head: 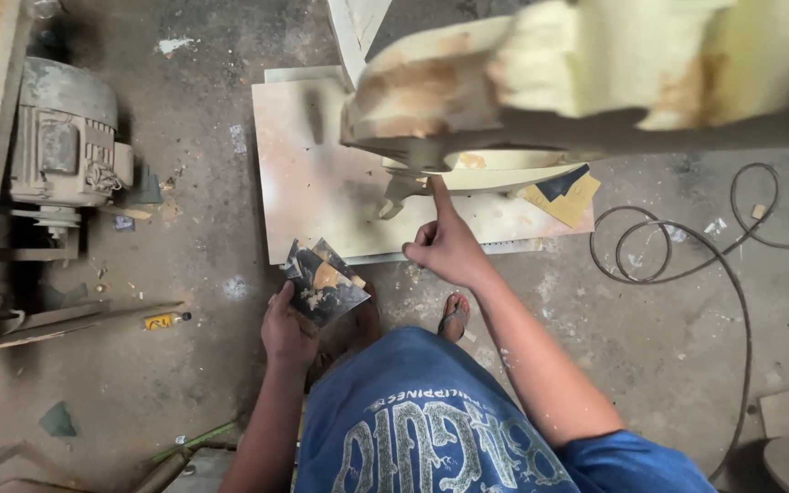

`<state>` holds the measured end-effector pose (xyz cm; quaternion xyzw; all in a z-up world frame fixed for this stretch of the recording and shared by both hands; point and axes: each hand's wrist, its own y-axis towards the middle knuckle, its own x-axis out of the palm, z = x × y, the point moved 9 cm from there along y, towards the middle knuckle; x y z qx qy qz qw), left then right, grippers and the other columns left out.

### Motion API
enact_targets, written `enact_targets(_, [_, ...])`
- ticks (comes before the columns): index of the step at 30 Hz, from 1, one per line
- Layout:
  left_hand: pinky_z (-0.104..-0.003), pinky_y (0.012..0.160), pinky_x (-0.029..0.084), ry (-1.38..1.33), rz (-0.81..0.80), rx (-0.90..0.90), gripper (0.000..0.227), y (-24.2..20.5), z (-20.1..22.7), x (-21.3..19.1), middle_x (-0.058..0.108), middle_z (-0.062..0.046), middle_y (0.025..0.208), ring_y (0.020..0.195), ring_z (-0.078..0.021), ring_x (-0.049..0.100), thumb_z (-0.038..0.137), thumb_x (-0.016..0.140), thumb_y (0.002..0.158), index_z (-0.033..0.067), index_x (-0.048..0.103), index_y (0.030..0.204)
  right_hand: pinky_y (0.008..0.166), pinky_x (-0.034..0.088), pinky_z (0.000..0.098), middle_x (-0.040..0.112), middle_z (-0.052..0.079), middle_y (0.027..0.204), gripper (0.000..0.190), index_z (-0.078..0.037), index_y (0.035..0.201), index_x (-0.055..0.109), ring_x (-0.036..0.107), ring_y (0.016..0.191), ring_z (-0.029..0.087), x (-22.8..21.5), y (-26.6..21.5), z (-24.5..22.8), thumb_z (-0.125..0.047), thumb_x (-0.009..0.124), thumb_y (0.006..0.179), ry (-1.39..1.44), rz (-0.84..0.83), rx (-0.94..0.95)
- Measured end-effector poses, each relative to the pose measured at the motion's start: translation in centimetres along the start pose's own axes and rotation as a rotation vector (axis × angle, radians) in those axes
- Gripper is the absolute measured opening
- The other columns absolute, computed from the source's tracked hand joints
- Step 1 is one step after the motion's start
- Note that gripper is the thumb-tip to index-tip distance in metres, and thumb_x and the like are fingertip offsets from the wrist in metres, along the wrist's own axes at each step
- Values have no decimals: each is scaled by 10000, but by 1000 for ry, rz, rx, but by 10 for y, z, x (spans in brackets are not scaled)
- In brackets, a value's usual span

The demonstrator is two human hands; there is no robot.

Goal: Sanding an ornate wooden chair frame by hand using sandpaper to prepare it for finishing.

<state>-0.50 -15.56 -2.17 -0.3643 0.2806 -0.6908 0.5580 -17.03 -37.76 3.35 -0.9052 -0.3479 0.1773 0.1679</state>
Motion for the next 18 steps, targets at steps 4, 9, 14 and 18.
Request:
enact_targets(4, [-694,1189,307,-6,-19,-14,946,0,0,2,-34,-230,1700,1519,-507,136,220,683,976,54,23,1632,636,516,327,672,105,653,1131,13,1636,-35,662,617,241,11,-17,-8,-32,683,765,-4,-16,9])
enact_targets(9, [-540,1252,296,4,-96,-76,938,45,-28,-16,36,-174,1713,1546,-397,180,236,700,983,100,43,1638,655,530,327,678,81,673,1089,-104,1669,127,660,627,241,0,-35,13,4,697,748,20,-32,-12])
enact_targets(14, [-440,997,499,-24,-101,-46,336,138,-74,-71,512,-107,1337,1239,-320,568,217,724,980,133,443,1144,727,542,424,724,174,772,1025,-165,1678,135,721,758,349,-107,-60,26,-75,686,818,-344,174,48])
enact_targets(18, [-451,658,522,131,56,-44,382,80,-41,-46,456,31,711,725,-171,590,232,726,985,227,437,735,568,476,554,709,196,915,810,-231,1589,240,651,745,484,-167,-61,40,-264,588,858,-1146,164,264])
